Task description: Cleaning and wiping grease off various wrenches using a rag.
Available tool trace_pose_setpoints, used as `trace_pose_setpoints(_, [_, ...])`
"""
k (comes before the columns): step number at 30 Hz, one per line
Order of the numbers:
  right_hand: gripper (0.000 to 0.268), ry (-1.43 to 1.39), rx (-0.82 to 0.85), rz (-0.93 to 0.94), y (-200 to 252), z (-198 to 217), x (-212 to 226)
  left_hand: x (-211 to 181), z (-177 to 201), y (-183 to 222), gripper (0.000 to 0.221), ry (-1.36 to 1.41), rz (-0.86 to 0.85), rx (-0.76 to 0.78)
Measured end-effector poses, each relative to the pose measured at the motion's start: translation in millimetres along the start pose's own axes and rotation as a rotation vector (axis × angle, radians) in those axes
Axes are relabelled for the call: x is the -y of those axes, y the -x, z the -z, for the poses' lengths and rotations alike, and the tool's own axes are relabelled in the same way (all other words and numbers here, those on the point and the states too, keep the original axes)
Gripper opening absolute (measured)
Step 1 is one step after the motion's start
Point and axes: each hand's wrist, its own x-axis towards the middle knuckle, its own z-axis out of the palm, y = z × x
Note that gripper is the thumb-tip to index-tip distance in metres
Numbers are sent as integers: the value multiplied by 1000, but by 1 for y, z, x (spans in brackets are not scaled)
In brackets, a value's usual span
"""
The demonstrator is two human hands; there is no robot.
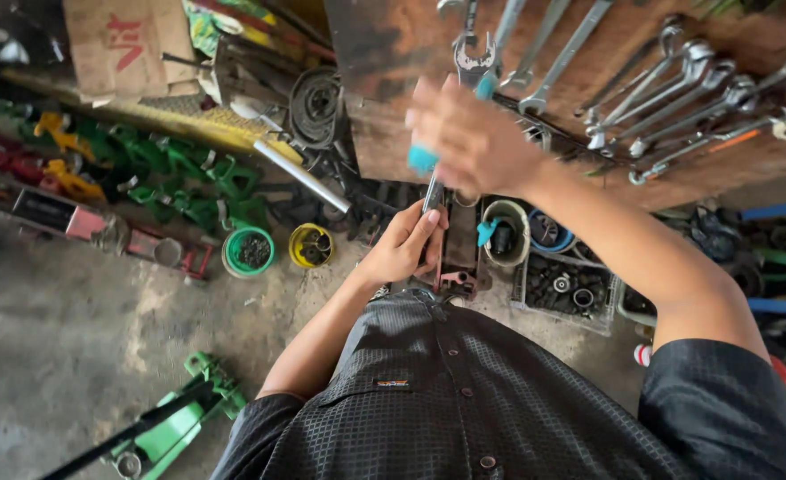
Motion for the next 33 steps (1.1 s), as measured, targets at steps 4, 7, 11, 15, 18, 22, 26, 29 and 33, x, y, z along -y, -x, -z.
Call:
trace_pose_setpoints(4, [46,-6,-49,151,20,-12,-4,9,6,-12,31,-58,11,61])
trace_pose_setpoints(7, [36,108,-43,307,25,-4,-37,0,2,-16,30,-72,49,82])
trace_pose_setpoints(11, [30,274,-21,179,28,43,-66,-13,-1,-22,28,-110,89,124])
trace_pose_setpoints(15, [17,297,53,15,29,63,-58,-11,3,-26,26,-217,88,153])
trace_pose_setpoints(18, [17,253,257,-217,40,53,-59,-15,8,-32,23,-289,70,167])
trace_pose_setpoints(22, [33,248,386,-408,47,38,-54,-37,28,-37,25,-457,42,206])
trace_pose_setpoints(26, [47,96,519,-641,51,32,-54,-42,36,-39,29,-540,52,274])
trace_pose_setpoints(29, [54,-67,317,-811,84,-1,-77,-38,29,-38,28,-525,72,238])
trace_pose_setpoints(33, [54,-478,-601,-956,58,3,-63,-22,17,-41,26,-490,17,150])
